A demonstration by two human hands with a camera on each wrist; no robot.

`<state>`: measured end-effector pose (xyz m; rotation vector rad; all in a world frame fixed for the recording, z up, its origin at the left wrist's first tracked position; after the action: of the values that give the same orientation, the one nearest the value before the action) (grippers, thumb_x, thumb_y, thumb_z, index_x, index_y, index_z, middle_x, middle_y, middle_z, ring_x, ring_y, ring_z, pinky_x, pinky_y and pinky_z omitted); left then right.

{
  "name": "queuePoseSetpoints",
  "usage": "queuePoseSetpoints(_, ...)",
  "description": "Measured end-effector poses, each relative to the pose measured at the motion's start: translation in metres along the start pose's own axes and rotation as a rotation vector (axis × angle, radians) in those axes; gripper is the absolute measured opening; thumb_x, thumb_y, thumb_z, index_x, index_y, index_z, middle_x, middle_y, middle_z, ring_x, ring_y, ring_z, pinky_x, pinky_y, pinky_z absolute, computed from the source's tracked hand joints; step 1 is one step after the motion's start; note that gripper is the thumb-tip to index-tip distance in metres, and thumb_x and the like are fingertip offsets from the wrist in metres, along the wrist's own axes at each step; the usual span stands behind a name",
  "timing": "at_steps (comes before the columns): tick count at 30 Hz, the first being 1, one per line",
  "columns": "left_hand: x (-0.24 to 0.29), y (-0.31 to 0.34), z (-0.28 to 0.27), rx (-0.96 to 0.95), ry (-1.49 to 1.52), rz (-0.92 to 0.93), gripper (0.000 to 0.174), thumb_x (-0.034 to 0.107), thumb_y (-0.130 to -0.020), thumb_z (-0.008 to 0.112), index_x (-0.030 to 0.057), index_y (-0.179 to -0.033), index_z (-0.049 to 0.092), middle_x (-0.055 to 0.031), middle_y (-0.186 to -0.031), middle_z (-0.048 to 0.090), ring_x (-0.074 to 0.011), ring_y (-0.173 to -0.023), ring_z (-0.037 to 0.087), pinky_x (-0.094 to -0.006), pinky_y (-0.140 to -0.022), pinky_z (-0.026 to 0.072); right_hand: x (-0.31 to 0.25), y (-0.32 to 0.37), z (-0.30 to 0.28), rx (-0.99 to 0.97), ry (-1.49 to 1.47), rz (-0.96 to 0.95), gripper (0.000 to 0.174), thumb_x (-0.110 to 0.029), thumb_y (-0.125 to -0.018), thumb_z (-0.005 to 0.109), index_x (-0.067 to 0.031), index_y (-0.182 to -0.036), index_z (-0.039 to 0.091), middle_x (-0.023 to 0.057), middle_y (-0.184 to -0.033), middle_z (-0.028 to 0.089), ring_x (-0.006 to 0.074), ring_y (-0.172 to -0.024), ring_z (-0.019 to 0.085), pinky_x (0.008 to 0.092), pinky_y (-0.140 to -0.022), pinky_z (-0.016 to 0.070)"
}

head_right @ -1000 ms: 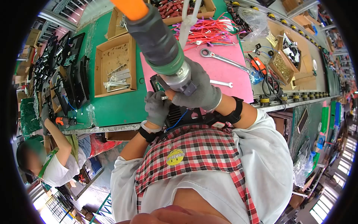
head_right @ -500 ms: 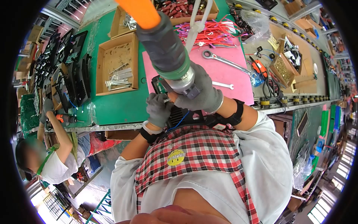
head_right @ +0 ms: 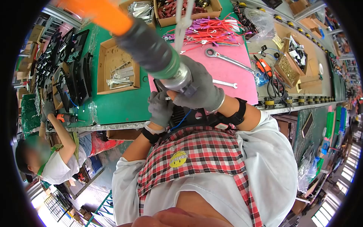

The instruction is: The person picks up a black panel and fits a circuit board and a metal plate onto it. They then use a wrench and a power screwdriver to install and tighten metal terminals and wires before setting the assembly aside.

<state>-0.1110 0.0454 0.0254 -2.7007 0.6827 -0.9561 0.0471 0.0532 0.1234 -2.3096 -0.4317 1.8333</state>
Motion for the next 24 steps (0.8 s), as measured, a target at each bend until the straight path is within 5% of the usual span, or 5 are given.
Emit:
queuePoseSetpoints(6,0.000,0.000,0.001,-0.026,-0.035,-0.013,0.024,0.025,-0.064,0.072,0.0104,-0.075,0.058,-0.0048,-0.072,0.059,-0.0265,-0.074,0.050,-0.0399,-0.067,0.0373,-0.011,-0.008,0.001,-0.032,-0.122,0.093,0.065,-0.006,-0.063,0.071,-0.0031,-0.122,0.043,0.0093,-0.102,0.060,0.0182,-0.091,0.060,0.0322,-0.080,0.0467)
queuePoseSetpoints(10,-0.003,0.002,0.006,-0.004,-0.006,-0.013,0.025,0.027,-0.065,0.072,0.0086,-0.076,0.058,-0.0074,-0.073,0.059,-0.0276,-0.075,0.052,-0.0414,-0.069,0.0382,-0.044,-0.023,-0.025,0.101,-0.389,-0.200,0.049,0.006,-0.069,0.064,0.0005,-0.114,0.047,0.0083,-0.102,0.059,0.0120,-0.085,0.060,0.0243,-0.071,0.0485)
queuePoseSetpoints(14,-0.001,0.000,-0.003,0.003,0.003,0.028,0.035,0.026,-0.066,0.072,0.0064,-0.092,0.057,-0.0090,-0.080,0.060,-0.0288,-0.082,0.053,-0.0416,-0.075,0.0395,-0.052,-0.045,-0.077,0.264,-0.018,-0.064,0.035,-0.007,-0.067,0.068,-0.0008,-0.099,0.057,0.0019,-0.074,0.061,0.0077,-0.063,0.057,0.0229,-0.057,0.0456)
queuePoseSetpoints(19,0.009,0.008,-0.044,0.172,-0.104,0.060,0.045,0.023,-0.070,0.069,0.0048,-0.107,0.051,-0.0102,-0.085,0.061,-0.0298,-0.086,0.056,-0.0409,-0.077,0.0421,-0.003,-0.063,-0.120,0.369,0.213,0.111,0.038,-0.010,-0.069,0.065,-0.0045,-0.104,0.055,0.0006,-0.072,0.057,0.0071,-0.059,0.052,0.0237,-0.054,0.0440)
queuePoseSetpoints(24,-0.007,0.035,-0.036,-0.346,0.081,-0.382,0.044,0.029,-0.078,0.062,0.0041,-0.111,0.048,-0.0145,-0.078,0.062,-0.0343,-0.076,0.059,-0.0426,-0.067,0.0456,0.020,-0.063,-0.136,0.315,0.141,0.187,0.047,-0.020,-0.070,0.067,-0.0050,-0.111,0.049,0.0043,-0.078,0.060,0.0129,-0.066,0.056,0.0280,-0.060,0.0466)
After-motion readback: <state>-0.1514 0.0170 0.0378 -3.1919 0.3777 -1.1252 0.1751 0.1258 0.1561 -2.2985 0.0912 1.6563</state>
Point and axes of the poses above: each hand's wrist, its own y-axis away from the middle knuckle, its own z-axis out of the palm, x = y × z, the point moved 4 cm from there along -y, towards the middle knuckle
